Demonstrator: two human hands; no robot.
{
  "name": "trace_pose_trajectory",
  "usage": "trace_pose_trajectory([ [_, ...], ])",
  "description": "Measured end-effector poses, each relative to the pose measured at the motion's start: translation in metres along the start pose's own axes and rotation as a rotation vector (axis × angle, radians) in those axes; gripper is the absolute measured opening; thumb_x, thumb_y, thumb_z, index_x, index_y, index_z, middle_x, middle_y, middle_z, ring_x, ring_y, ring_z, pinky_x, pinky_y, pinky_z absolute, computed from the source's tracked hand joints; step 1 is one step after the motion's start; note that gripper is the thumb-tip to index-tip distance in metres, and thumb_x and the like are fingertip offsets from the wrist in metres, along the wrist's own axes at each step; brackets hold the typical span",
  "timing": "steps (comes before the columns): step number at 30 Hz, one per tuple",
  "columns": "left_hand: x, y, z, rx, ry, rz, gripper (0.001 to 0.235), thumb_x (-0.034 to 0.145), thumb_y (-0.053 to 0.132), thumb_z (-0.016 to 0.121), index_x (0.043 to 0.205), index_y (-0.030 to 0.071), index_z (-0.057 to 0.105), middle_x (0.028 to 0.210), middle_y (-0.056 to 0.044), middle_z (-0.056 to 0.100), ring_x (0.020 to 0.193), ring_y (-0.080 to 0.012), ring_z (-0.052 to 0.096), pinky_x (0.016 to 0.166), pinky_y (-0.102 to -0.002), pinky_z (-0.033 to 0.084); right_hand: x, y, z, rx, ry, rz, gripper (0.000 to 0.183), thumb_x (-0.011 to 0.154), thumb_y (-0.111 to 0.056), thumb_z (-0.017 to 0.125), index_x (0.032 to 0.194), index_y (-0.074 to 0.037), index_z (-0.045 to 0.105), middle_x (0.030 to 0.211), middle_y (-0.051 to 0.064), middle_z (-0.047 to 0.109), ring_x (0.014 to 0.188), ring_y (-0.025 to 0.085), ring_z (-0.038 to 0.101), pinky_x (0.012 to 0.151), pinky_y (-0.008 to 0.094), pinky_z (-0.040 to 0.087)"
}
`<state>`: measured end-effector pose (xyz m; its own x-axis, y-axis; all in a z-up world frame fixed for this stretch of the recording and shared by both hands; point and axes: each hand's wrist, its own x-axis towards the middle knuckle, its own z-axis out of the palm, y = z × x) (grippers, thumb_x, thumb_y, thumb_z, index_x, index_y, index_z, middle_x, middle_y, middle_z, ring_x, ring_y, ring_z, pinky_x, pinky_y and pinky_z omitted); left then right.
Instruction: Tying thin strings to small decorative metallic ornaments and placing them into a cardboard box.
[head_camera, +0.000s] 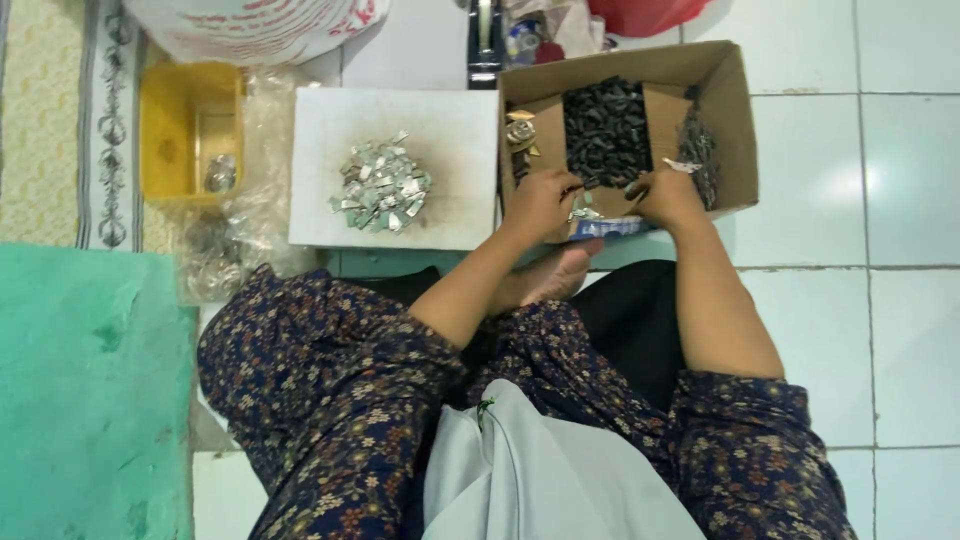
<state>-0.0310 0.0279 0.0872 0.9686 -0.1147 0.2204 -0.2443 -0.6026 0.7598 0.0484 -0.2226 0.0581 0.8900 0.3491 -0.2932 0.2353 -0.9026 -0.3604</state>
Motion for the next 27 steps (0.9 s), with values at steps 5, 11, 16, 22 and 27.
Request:
trace_pose_trajectory([
  [5,0.022,-0.006,0.041,0.006,-0.127,-0.138,0.020,0.090,0.000,0.066,0.105,0.003,0.077,0.094,-0.019,0.074,0.089,-0.0325,0.075,0.077,-0.035,0.063,-0.020,-0.017,-0.027,0.075,-0.132,0.048,0.030,0.078,-0.013,0.081,0.107,-0.007,0.081,0.106,0.029,0.074,0.114,0.050,0.066,0.101,0.054,0.053],
  [11,0.001,0.016,0.034,0.058,-0.149,-0.319,0.027,0.082,0.003,0.068,0.109,0.003,0.068,0.097,-0.024,0.071,0.093,-0.0401,0.074,0.080,-0.047,0.062,-0.018,-0.018,-0.032,0.136,-0.219,0.055,0.040,0.075,-0.012,0.086,0.113,-0.001,0.079,0.113,0.031,0.073,0.117,0.051,0.064,0.100,0.058,0.053],
  [16,-0.030,0.048,0.030,0.027,-0.208,-0.348,0.020,0.085,0.003,0.065,0.104,-0.003,0.062,0.100,-0.027,0.066,0.096,-0.0446,0.070,0.083,-0.049,0.059,-0.012,-0.024,-0.033,0.057,-0.236,0.078,0.044,0.067,-0.010,0.089,0.110,-0.003,0.080,0.109,0.029,0.074,0.110,0.046,0.069,0.095,0.052,0.058],
  [22,-0.013,0.088,-0.005,0.082,-0.237,-0.279,0.051,0.079,0.012,0.082,0.116,-0.012,0.056,0.108,-0.037,0.059,0.104,-0.0475,0.065,0.088,-0.051,0.058,0.003,-0.032,-0.019,-0.124,-0.128,0.075,0.022,0.080,-0.014,0.078,0.099,-0.008,0.084,0.095,0.022,0.078,0.094,0.041,0.075,0.083,0.047,0.062],
  [27,0.014,0.040,0.035,0.192,-0.406,-0.300,0.046,0.072,0.002,0.083,0.109,-0.017,0.062,0.099,-0.033,0.059,0.091,-0.0454,0.071,0.076,-0.050,0.062,0.000,-0.053,-0.022,-0.123,-0.191,0.061,0.022,0.087,0.000,0.062,0.099,0.008,0.079,0.094,0.032,0.075,0.099,0.047,0.073,0.084,0.052,0.061],
])
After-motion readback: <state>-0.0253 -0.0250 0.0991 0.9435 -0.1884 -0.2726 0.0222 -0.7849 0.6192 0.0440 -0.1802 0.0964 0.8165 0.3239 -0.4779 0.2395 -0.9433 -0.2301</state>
